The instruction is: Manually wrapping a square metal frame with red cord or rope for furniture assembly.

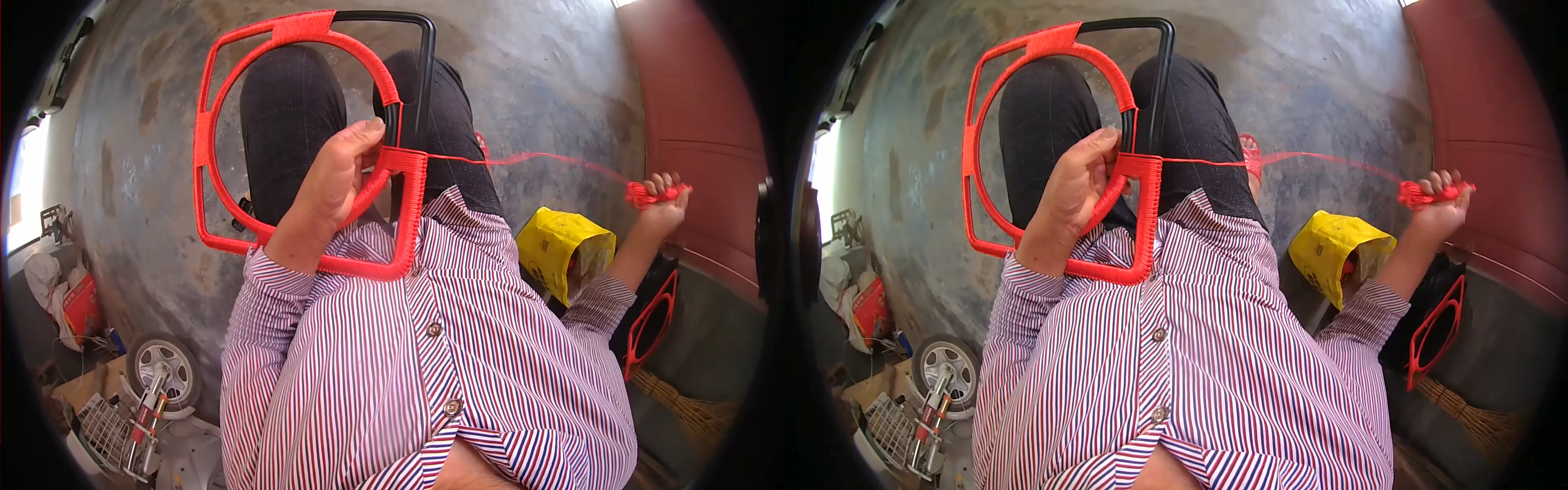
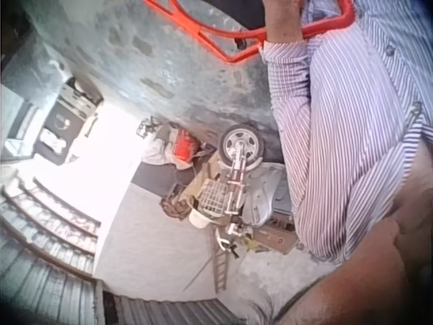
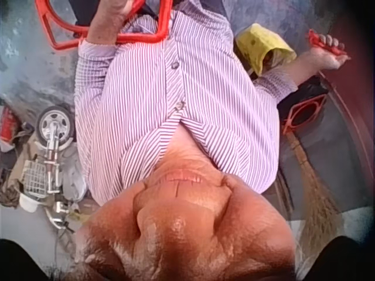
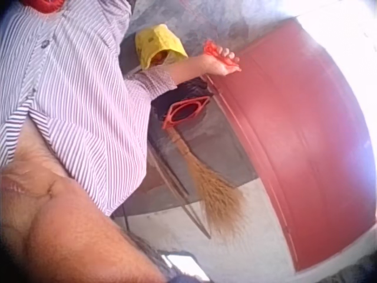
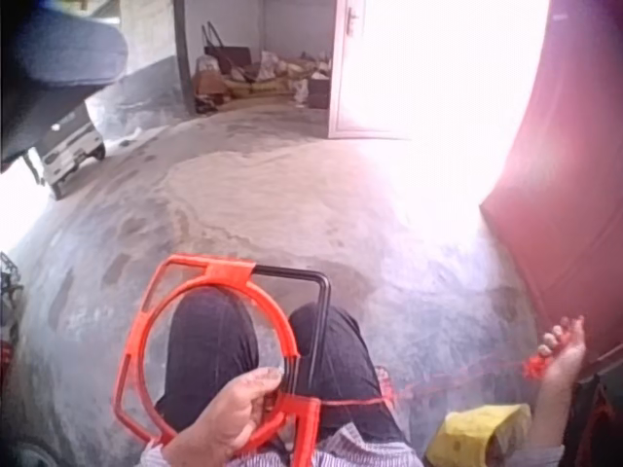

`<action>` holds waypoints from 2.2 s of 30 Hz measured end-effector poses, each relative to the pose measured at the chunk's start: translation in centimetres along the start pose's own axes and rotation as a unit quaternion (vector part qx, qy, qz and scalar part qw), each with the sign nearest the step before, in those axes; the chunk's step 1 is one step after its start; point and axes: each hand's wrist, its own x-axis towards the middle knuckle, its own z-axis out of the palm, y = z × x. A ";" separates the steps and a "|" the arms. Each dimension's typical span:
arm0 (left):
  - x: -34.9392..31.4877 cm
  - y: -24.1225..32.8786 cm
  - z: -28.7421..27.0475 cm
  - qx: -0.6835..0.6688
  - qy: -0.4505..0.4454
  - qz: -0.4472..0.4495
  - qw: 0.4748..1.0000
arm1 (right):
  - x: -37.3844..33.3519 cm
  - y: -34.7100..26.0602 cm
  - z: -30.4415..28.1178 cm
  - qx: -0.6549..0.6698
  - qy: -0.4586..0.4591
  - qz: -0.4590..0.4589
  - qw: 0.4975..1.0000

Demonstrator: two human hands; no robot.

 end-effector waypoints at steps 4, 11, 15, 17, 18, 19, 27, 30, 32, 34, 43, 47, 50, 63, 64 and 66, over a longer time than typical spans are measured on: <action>0.5 -0.3 -0.7 -0.007 -0.031 0.004 0.999 | -8.8 8.3 11.6 -0.156 -0.053 0.165 0.972; -0.2 0.4 -0.6 -0.059 -0.068 0.030 0.995 | -14.8 18.0 21.4 -0.583 -0.502 0.135 0.625; 0.1 -0.4 -0.7 -0.047 -0.059 -0.003 0.997 | -14.2 20.2 22.3 -0.554 -0.461 0.099 0.687; 0.4 -0.8 -1.0 -0.037 -0.063 -0.028 0.997 | -13.7 20.4 22.6 -0.536 -0.468 0.102 0.695; 0.6 -0.9 -1.1 -0.031 -0.064 -0.040 0.997 | -13.3 20.2 22.7 -0.536 -0.476 0.119 0.687; 0.6 -0.8 -1.3 -0.028 -0.069 -0.045 0.996 | -13.2 20.1 22.9 -0.538 -0.483 0.135 0.677; 0.7 -1.2 -2.0 0.005 0.039 0.090 0.995 | -12.7 22.2 21.6 -0.470 -0.384 0.099 0.788; 0.0 -1.4 -1.4 0.021 0.081 0.200 0.976 | -12.5 21.6 22.2 -0.457 -0.309 0.068 0.831; -0.5 -1.2 -0.9 0.085 0.096 0.246 0.961 | -13.1 20.7 23.3 -0.486 -0.306 0.052 0.817; -1.2 -1.2 -0.4 0.154 0.088 0.280 0.944 | -13.7 20.9 24.5 -0.527 -0.368 -0.153 0.751; -1.2 -1.1 -1.0 0.102 -0.025 0.310 0.945 | -13.1 21.9 23.9 -0.303 -0.395 -0.040 0.866; -1.1 -0.7 -1.0 0.059 0.028 0.245 0.967 | -10.0 15.7 22.2 -0.559 -0.466 -0.021 0.685; -0.8 -0.5 -0.7 0.052 0.053 0.185 0.980 | -8.2 12.6 19.4 -0.537 -0.464 0.121 0.694; 0.0 -0.1 0.2 0.032 -0.056 0.039 0.997 | -2.3 8.5 5.9 0.095 -0.151 0.207 0.962; -0.1 -0.1 0.3 0.023 -0.059 0.030 0.998 | -3.0 9.8 6.3 0.067 -0.170 0.224 0.957; 0.1 -0.2 0.1 0.003 -0.075 0.017 0.997 | -6.2 13.3 9.3 -0.062 -0.119 0.248 0.960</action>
